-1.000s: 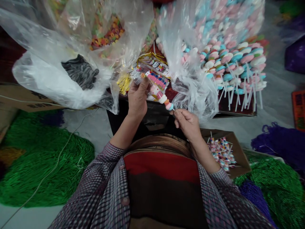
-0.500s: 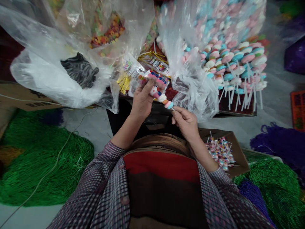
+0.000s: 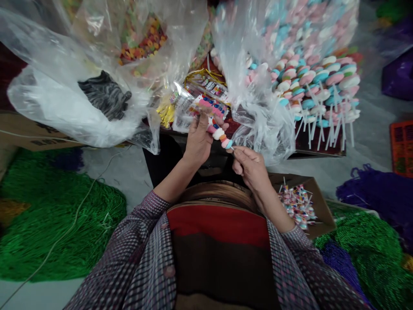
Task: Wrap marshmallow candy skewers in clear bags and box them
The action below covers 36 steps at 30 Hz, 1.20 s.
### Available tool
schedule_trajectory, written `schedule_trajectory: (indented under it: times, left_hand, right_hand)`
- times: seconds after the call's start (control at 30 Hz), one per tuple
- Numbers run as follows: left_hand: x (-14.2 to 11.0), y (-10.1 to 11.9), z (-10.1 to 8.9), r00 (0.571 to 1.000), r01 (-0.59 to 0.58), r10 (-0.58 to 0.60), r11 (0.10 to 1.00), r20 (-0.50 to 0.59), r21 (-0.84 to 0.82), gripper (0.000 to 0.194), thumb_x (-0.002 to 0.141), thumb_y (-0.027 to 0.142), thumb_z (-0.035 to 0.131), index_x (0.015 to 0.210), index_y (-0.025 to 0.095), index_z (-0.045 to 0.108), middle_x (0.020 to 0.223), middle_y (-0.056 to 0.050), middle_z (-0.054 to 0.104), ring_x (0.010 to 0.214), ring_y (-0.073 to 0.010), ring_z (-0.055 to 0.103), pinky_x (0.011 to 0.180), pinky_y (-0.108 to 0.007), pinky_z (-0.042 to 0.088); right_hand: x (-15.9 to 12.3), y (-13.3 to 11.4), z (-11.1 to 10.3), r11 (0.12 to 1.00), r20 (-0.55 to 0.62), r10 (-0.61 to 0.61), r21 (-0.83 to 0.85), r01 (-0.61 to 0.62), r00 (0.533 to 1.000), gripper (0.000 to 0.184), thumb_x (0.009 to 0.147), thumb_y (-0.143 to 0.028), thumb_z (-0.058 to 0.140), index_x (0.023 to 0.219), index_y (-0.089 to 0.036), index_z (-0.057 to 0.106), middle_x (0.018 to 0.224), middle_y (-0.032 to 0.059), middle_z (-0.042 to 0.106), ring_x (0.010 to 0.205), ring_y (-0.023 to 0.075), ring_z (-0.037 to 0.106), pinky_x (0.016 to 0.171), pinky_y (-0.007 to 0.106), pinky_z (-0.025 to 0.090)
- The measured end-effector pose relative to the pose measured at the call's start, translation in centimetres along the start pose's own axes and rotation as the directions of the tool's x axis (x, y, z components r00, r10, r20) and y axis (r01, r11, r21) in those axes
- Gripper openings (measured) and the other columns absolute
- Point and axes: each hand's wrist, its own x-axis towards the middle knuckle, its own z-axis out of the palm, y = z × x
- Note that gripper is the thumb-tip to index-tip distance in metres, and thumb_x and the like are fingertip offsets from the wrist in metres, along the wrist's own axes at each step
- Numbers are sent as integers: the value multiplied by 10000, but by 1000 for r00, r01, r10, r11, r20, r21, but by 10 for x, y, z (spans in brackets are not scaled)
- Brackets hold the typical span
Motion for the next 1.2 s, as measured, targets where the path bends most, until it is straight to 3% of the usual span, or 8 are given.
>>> schedule_trajectory:
  times: [0.1,0.23,0.4,0.57,0.7,0.8,1.0,1.2]
  left_hand:
    - [-1,0,-1,1000,1,-1,1000,-9,5,140,1022,340,593,1005,285,721,753,6,700,906,-146,737,950,-300,584]
    - [-5,-6,0,998,2,0,999,61,-33,101,985,298,662,903,240,665,759,26,688,822,-122,733,926,-291,585]
    - [-11,-10,-4,988,52,-49,999,145,-16,171,894,319,783,941,225,648,821,13,731,917,-161,766,915,-304,593]
    - [-4,18,-14,991,42,-41,999,131,-11,237,902,373,769,1102,275,689,1148,-48,766,1145,-218,737,911,-329,595]
    - [5,46,-16,998,-49,47,997,32,63,106,909,352,759,967,268,730,1074,-45,786,1158,-221,732,886,-291,595]
    - [11,54,-19,994,-102,107,983,-27,151,90,843,248,825,852,265,737,934,-19,796,1027,-183,754,829,-241,597]
    - [18,38,-26,995,-104,103,989,13,106,167,811,133,829,762,249,720,729,30,727,727,-108,706,670,-205,559]
    - [22,14,-26,995,-87,85,996,-52,-34,166,877,134,771,754,233,720,792,31,771,859,-92,742,834,-192,579]
  right_hand:
    - [0,0,6,987,-8,-75,-144,73,997,442,891,-623,673,982,-205,784,445,-92,478,399,75,373,438,226,303]
    - [1,0,13,931,-126,-255,-301,208,959,372,903,-543,683,1033,-215,802,542,-61,588,500,96,492,535,249,424]
    - [4,5,12,991,-141,-130,-44,125,981,366,863,-529,739,1037,-212,797,556,-73,612,442,63,420,468,220,363]
    - [3,5,-1,994,-122,-106,15,109,987,425,820,-604,768,992,-216,791,552,-71,602,446,66,432,444,213,347]
    - [0,1,-13,983,-110,-161,-106,150,981,415,837,-612,749,972,-224,806,552,-62,597,464,77,442,469,226,380]
    - [-2,-2,-21,960,-115,-242,-173,220,963,351,842,-567,763,950,-237,811,622,-41,639,518,90,485,515,245,422]
    - [-1,-6,-30,949,-220,-296,-177,260,929,324,764,-533,844,880,-242,760,714,-33,667,567,96,514,538,250,447]
    - [-1,-4,-22,981,-195,-193,-27,191,962,390,811,-598,790,881,-225,698,548,-70,582,457,82,457,448,218,365]
